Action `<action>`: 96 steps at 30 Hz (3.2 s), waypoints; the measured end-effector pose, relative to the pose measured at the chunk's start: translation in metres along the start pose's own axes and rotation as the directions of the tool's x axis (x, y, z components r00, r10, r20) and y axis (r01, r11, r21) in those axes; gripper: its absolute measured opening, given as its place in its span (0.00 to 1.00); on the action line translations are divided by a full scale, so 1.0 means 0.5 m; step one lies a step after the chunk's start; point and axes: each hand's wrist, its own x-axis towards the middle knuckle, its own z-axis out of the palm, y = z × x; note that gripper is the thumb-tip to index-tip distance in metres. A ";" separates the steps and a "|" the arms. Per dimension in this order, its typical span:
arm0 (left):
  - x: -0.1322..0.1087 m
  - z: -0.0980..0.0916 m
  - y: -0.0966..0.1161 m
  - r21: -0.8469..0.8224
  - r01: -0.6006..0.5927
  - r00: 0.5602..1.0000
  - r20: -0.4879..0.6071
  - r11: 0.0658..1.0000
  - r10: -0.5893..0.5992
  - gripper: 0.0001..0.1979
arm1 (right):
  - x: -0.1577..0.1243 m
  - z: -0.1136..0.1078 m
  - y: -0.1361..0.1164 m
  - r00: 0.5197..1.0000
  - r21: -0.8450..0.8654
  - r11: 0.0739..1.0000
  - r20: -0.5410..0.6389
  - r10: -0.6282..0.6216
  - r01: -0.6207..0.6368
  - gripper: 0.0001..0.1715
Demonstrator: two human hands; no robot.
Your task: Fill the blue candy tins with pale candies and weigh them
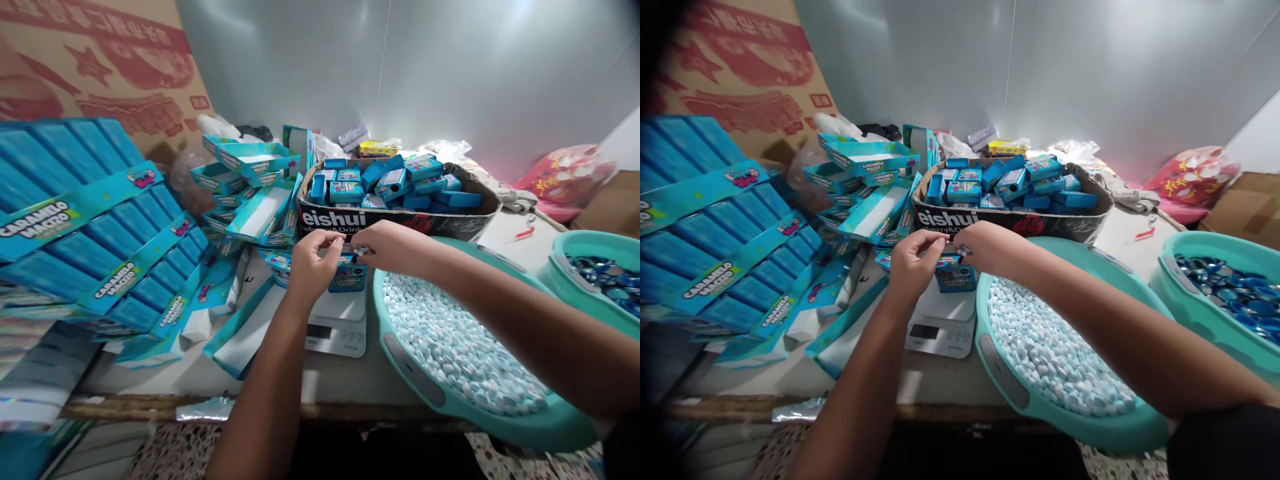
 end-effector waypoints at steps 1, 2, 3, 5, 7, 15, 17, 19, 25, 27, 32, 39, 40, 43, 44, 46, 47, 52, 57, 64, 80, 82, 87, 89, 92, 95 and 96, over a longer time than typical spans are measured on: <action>0.000 -0.001 0.003 0.007 -0.017 1.000 0.004 1.000 0.017 0.07 | -0.004 0.004 0.001 1.000 0.016 1.000 -0.012 -0.005 0.006 0.06; 0.000 -0.003 0.004 0.018 -0.034 0.999 0.011 0.999 0.034 0.07 | -0.009 0.008 0.003 1.000 0.039 0.999 -0.028 -0.007 0.008 0.07; -0.001 -0.004 0.006 0.035 -0.053 0.998 0.021 0.998 0.052 0.07 | -0.012 0.013 0.006 0.999 0.065 0.998 -0.048 -0.002 0.005 0.08; -0.001 -0.005 0.006 0.076 -0.089 0.995 0.052 0.993 0.085 0.07 | -0.018 0.025 0.012 0.995 0.119 0.993 -0.094 0.026 -0.015 0.12; -0.001 -0.005 0.004 0.111 -0.113 0.991 0.081 0.987 0.105 0.07 | -0.020 0.037 0.019 0.989 0.181 0.983 -0.136 0.059 -0.034 0.17; 0.002 -0.014 -0.009 0.134 -0.114 0.983 0.159 0.984 0.092 0.09 | -0.021 0.051 0.022 0.972 0.417 0.907 -0.184 0.144 -0.055 0.21; 0.003 -0.016 -0.013 0.170 -0.161 0.968 0.220 0.972 0.122 0.09 | -0.021 0.052 0.021 0.972 0.463 0.884 -0.170 0.164 -0.069 0.22; 0.003 -0.017 -0.016 0.208 -0.230 0.949 0.264 0.951 0.172 0.09 | -0.022 0.055 0.022 0.975 0.485 0.873 -0.159 0.153 -0.058 0.23; 0.002 -0.016 -0.010 0.180 -0.300 0.913 0.340 0.937 0.226 0.08 | -0.025 0.047 0.029 0.969 0.337 0.941 -0.224 0.108 -0.028 0.21; 0.002 -0.017 -0.005 0.169 -0.300 0.919 0.314 0.939 0.238 0.07 | -0.036 0.028 0.028 0.983 0.237 0.971 -0.171 0.071 -0.029 0.18; -0.001 -0.020 0.008 0.143 -0.294 0.943 0.208 0.945 0.262 0.07 | -0.097 -0.014 0.054 0.983 0.020 0.991 0.130 0.129 -0.133 0.19; 0.000 -0.015 0.006 0.155 -0.169 0.982 -0.063 0.973 0.180 0.14 | -0.148 0.060 0.094 0.912 0.059 0.978 0.377 0.164 -0.201 0.25; 0.000 -0.015 0.004 0.117 -0.130 0.981 -0.130 0.985 0.145 0.15 | -0.146 0.072 0.090 0.894 0.048 0.976 0.414 0.172 -0.211 0.24; 0.001 -0.014 -0.002 -0.006 -0.025 0.957 -0.288 1.000 0.022 0.18 | -0.136 0.092 0.076 0.870 -0.025 0.979 0.454 0.193 -0.204 0.18; 0.001 -0.014 -0.004 -0.036 -0.001 0.947 -0.320 0.999 -0.010 0.18 | -0.133 0.093 0.073 0.866 -0.045 0.978 0.458 0.201 -0.203 0.16; 0.002 -0.014 -0.007 -0.077 0.030 0.931 -0.361 0.997 -0.056 0.18 | -0.129 0.091 0.071 0.850 -0.047 0.975 0.481 0.215 -0.219 0.14; 0.003 -0.014 -0.008 -0.091 0.040 0.926 -0.371 0.995 -0.071 0.18 | -0.129 0.090 0.072 0.844 -0.037 0.974 0.492 0.213 -0.224 0.13; 0.005 -0.010 -0.011 -0.130 0.051 0.920 -0.381 0.990 -0.097 0.17 | -0.130 0.086 0.075 0.861 -0.049 0.984 0.478 0.176 -0.173 0.05; 0.002 -0.004 -0.005 -0.094 0.043 0.936 -0.345 0.995 -0.073 0.16 | -0.129 0.093 0.078 0.869 -0.020 0.979 0.457 0.189 -0.203 0.06; 0.000 -0.007 0.005 -0.080 0.030 0.942 -0.330 0.996 -0.055 0.14 | -0.121 0.074 0.072 0.930 0.036 0.971 0.296 0.216 -0.237 0.04; -0.001 -0.015 0.017 -0.048 0.023 0.959 -0.280 0.999 -0.036 0.13 | -0.115 0.051 0.063 0.959 0.032 0.974 0.186 0.216 -0.225 0.08; -0.002 -0.015 0.016 -0.031 0.025 0.964 -0.263 0.999 -0.032 0.13 | -0.116 0.051 0.066 0.959 0.032 0.973 0.179 0.218 -0.227 0.09; -0.005 -0.011 0.021 -0.002 0.025 0.974 -0.226 1.000 -0.025 0.14 | -0.119 0.054 0.075 0.977 0.066 0.981 0.125 0.172 -0.182 0.07; -0.006 -0.009 0.022 0.004 0.024 0.978 -0.208 1.000 -0.023 0.14 | -0.119 0.054 0.074 0.987 0.092 0.983 0.055 0.153 -0.158 0.06; -0.007 -0.005 0.019 0.017 0.028 0.981 -0.190 0.999 -0.024 0.13 | -0.111 0.053 0.067 0.988 0.080 0.991 -0.105 0.113 -0.105 0.09; -0.008 0.001 0.011 0.022 0.043 0.981 -0.189 0.999 -0.038 0.13 | -0.096 0.058 0.060 0.967 -0.032 0.999 -0.252 0.028 -0.037 0.13; -0.008 0.003 0.008 0.026 0.049 0.981 -0.187 0.998 -0.043 0.13 | -0.091 0.062 0.058 0.957 -0.072 0.997 -0.288 -0.014 -0.007 0.14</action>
